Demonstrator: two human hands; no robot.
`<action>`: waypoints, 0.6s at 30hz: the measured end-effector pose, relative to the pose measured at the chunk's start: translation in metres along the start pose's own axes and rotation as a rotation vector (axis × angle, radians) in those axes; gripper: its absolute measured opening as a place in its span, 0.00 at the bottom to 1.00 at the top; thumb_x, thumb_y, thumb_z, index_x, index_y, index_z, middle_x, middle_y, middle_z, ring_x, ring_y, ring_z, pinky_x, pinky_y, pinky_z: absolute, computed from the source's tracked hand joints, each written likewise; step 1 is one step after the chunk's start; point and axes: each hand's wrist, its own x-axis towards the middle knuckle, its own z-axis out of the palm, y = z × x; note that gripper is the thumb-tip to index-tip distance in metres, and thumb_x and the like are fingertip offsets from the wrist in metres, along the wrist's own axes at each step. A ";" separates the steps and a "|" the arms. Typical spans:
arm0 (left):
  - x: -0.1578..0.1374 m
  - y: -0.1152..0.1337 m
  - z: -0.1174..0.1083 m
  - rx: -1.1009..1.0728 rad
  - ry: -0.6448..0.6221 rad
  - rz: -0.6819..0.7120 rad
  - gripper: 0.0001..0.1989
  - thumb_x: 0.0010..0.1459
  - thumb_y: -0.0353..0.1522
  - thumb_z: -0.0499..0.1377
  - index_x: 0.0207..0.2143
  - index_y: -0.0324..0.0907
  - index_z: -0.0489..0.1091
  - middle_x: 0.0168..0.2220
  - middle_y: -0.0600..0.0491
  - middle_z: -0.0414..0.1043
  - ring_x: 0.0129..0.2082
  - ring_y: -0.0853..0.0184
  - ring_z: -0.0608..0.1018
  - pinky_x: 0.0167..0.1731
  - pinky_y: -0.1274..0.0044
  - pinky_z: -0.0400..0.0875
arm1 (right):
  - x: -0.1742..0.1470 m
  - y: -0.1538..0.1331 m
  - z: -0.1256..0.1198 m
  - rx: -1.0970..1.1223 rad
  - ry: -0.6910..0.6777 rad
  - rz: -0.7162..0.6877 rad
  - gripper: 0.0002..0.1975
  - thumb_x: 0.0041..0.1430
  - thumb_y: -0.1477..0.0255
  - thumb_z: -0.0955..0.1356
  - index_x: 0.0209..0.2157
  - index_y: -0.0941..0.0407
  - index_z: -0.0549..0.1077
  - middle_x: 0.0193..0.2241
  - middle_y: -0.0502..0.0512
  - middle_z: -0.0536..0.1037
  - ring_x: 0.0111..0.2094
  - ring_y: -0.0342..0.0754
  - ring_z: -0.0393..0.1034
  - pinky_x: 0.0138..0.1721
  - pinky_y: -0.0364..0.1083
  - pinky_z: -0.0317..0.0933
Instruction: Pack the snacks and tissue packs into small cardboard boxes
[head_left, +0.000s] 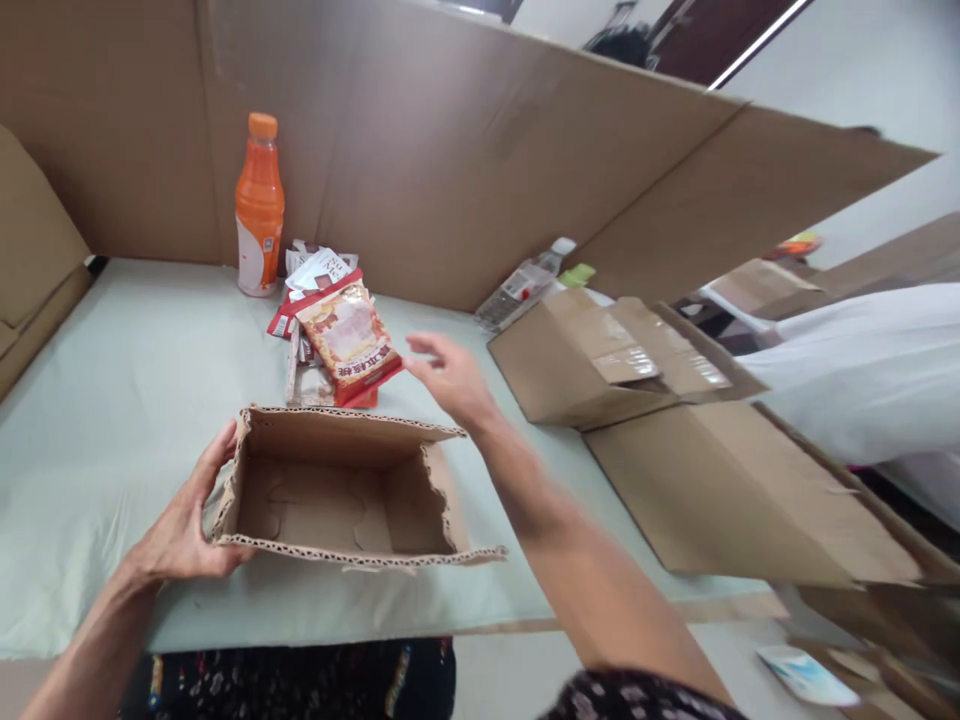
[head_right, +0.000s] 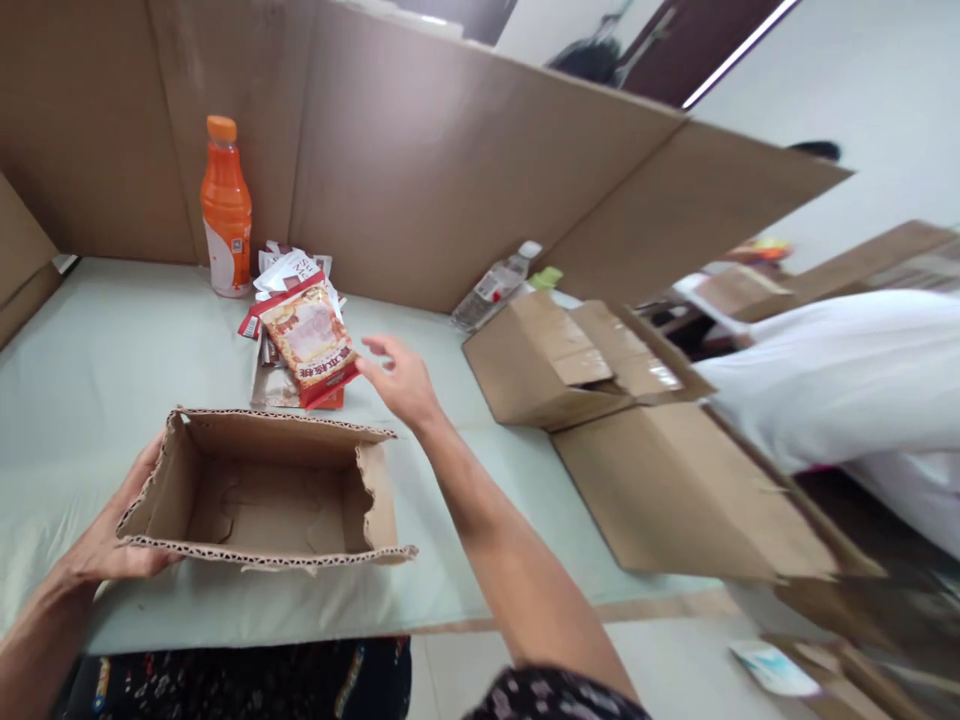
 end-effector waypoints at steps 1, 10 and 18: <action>0.001 0.000 0.002 0.002 0.007 0.012 0.63 0.48 0.52 0.72 0.76 0.54 0.40 0.77 0.45 0.45 0.74 0.37 0.55 0.72 0.48 0.51 | -0.019 0.003 -0.002 0.049 -0.017 0.030 0.23 0.56 0.59 0.70 0.50 0.56 0.78 0.53 0.66 0.81 0.53 0.59 0.77 0.52 0.59 0.70; -0.033 0.025 -0.026 0.289 0.146 -0.044 0.60 0.44 0.55 0.72 0.74 0.49 0.51 0.73 0.42 0.57 0.70 0.37 0.64 0.68 0.50 0.63 | -0.121 0.045 0.017 0.353 -0.195 0.326 0.22 0.50 0.52 0.74 0.38 0.55 0.82 0.35 0.59 0.86 0.39 0.57 0.81 0.38 0.51 0.74; -0.070 0.032 -0.088 0.450 0.831 -0.183 0.61 0.45 0.54 0.72 0.73 0.48 0.47 0.69 0.42 0.64 0.63 0.44 0.74 0.59 0.53 0.76 | -0.123 0.051 0.039 0.365 -0.134 0.366 0.23 0.51 0.51 0.73 0.40 0.55 0.83 0.36 0.60 0.85 0.36 0.55 0.81 0.32 0.48 0.71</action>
